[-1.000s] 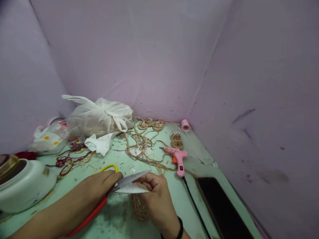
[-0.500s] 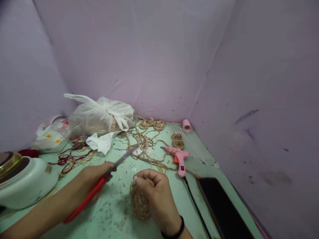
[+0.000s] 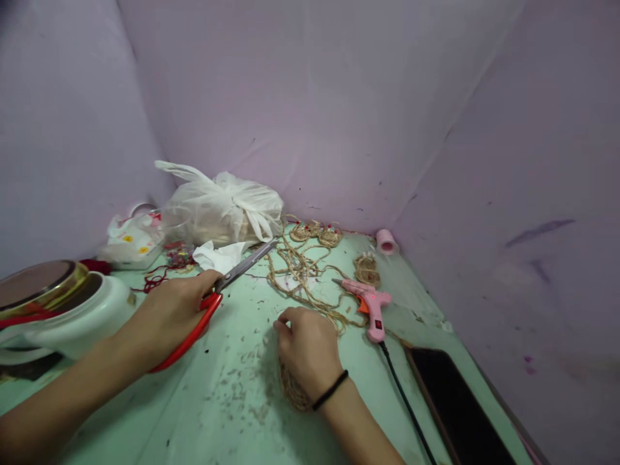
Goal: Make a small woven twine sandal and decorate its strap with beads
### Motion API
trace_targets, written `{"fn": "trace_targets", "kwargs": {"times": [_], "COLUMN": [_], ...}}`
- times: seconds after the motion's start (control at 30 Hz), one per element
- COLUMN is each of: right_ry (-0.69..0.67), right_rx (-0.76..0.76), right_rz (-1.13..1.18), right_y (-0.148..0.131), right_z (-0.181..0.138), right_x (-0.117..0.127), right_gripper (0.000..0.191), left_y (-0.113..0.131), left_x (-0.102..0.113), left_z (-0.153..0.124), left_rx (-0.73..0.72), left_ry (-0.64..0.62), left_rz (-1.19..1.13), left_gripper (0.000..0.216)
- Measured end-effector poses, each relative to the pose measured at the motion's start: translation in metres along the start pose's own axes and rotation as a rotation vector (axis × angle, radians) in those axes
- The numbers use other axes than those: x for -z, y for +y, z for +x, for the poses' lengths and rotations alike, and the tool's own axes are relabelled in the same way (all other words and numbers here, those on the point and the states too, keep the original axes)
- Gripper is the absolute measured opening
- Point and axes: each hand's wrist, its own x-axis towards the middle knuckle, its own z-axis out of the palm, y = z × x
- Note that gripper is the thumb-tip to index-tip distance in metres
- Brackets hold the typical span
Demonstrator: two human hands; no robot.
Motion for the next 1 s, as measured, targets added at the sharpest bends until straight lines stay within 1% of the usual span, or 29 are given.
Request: {"fn": "trace_targets", "kwargs": {"times": [0.07,0.2,0.3,0.4,0.47,0.6,0.67,0.7,0.73,0.77,0.83,0.9,0.93,1.0], "right_ry": [-0.036,-0.063,-0.074,-0.130,-0.156,-0.154,-0.133,-0.104,-0.065,-0.025,0.033,0.062,0.074,0.090], "right_rx": [0.037,0.051,0.081,0.139,0.149,0.137,0.132,0.116,0.083,0.024,-0.150,-0.310,-0.356,-0.389], "right_rz": [-0.130,-0.240,-0.276,-0.343,-0.387,-0.386,-0.347,-0.276,-0.155,0.015,0.452,0.859,1.017,1.223], "right_y": [-0.009,-0.018,-0.019,-0.021,-0.024,-0.026,-0.025,-0.024,-0.022,-0.020,-0.016,-0.013,-0.012,-0.010], "right_z": [0.008,0.015,0.010,0.002,-0.001,-0.003,-0.003,-0.004,-0.006,-0.007,-0.010,-0.013,-0.015,-0.017], "right_x": [-0.002,-0.005,-0.003,-0.003,-0.004,-0.007,-0.008,-0.007,-0.007,-0.006,-0.003,0.000,0.002,0.005], "right_gripper": [0.017,0.014,0.018,0.020,0.019,0.018,0.019,0.019,0.019,0.018,0.017,0.023,0.025,0.026], "left_y": [-0.001,-0.002,-0.002,-0.002,-0.001,0.000,0.000,0.001,0.001,0.001,0.003,0.005,0.007,0.012], "left_x": [0.001,0.004,0.006,0.007,0.006,0.006,0.006,0.007,0.007,0.007,0.006,0.002,-0.001,-0.010], "left_z": [-0.002,-0.004,-0.005,-0.007,-0.009,-0.010,-0.010,-0.009,-0.009,-0.009,-0.010,-0.012,-0.013,-0.014], "left_rx": [-0.004,-0.017,-0.023,-0.023,-0.023,-0.034,-0.037,-0.039,-0.043,-0.051,-0.080,-0.122,-0.151,-0.218], "left_ry": [0.021,0.047,0.079,0.086,0.087,0.077,0.074,0.070,0.061,0.042,-0.023,-0.111,-0.146,-0.173], "left_rz": [0.035,0.088,0.119,0.134,0.132,0.121,0.117,0.110,0.097,0.077,-0.001,-0.125,-0.200,-0.370], "left_gripper": [0.015,0.014,0.013,0.011,0.011,0.011,0.011,0.012,0.012,0.013,0.015,0.016,0.016,0.017]}}
